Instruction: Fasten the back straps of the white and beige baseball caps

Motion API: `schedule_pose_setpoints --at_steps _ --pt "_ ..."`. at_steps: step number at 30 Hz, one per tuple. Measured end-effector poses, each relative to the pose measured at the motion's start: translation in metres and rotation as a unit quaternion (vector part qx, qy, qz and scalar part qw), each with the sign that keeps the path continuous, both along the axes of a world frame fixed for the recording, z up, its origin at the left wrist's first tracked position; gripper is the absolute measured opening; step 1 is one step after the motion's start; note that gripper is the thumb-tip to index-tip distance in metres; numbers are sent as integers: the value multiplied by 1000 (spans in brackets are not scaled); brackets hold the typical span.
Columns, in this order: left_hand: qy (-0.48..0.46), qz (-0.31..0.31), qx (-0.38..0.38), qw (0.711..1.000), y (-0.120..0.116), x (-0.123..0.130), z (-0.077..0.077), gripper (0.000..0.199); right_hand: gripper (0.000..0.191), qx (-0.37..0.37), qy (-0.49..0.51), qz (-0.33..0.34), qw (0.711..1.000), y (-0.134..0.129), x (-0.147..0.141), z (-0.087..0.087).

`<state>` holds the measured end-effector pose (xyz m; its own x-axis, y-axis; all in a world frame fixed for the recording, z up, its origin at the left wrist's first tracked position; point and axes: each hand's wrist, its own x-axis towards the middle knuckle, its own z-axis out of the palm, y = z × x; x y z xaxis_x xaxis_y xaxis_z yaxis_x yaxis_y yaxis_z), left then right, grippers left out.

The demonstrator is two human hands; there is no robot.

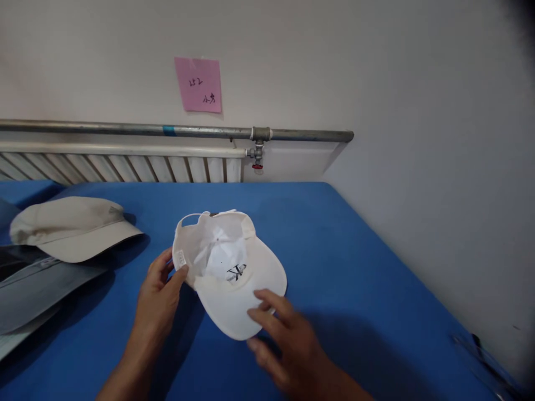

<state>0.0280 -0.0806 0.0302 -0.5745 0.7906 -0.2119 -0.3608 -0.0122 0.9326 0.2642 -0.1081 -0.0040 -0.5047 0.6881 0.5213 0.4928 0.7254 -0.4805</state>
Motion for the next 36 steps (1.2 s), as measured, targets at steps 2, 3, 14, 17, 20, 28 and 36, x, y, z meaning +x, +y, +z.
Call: schedule_pose_setpoints --at_steps 2,3,14,17,20,28,36 --pt "-8 -6 -1 1000 0 1 -1 44 33 36 43 -66 996 16 8 -1" --pt "-1 -10 -7 1000 1 1 -2 43 32 40 55 -110 992 26 11 -2" --pt "63 -71 -11 995 5 6 -12 44 15 -366 171 -170 899 60 0 -3" --pt "84 -99 -42 991 5 11 -18 36 15 -394 199 -193 876 51 2 -8" --pt "124 -144 -61 980 4 16 -23 30 17 -420 204 -204 860 43 6 -12" --pt "131 -165 -48 976 10 18 -38 44 16 -369 183 -193 891 59 1 13" --pt "37 -167 -101 980 28 9 -35 43 18 -440 176 -153 867 103 -22 19"
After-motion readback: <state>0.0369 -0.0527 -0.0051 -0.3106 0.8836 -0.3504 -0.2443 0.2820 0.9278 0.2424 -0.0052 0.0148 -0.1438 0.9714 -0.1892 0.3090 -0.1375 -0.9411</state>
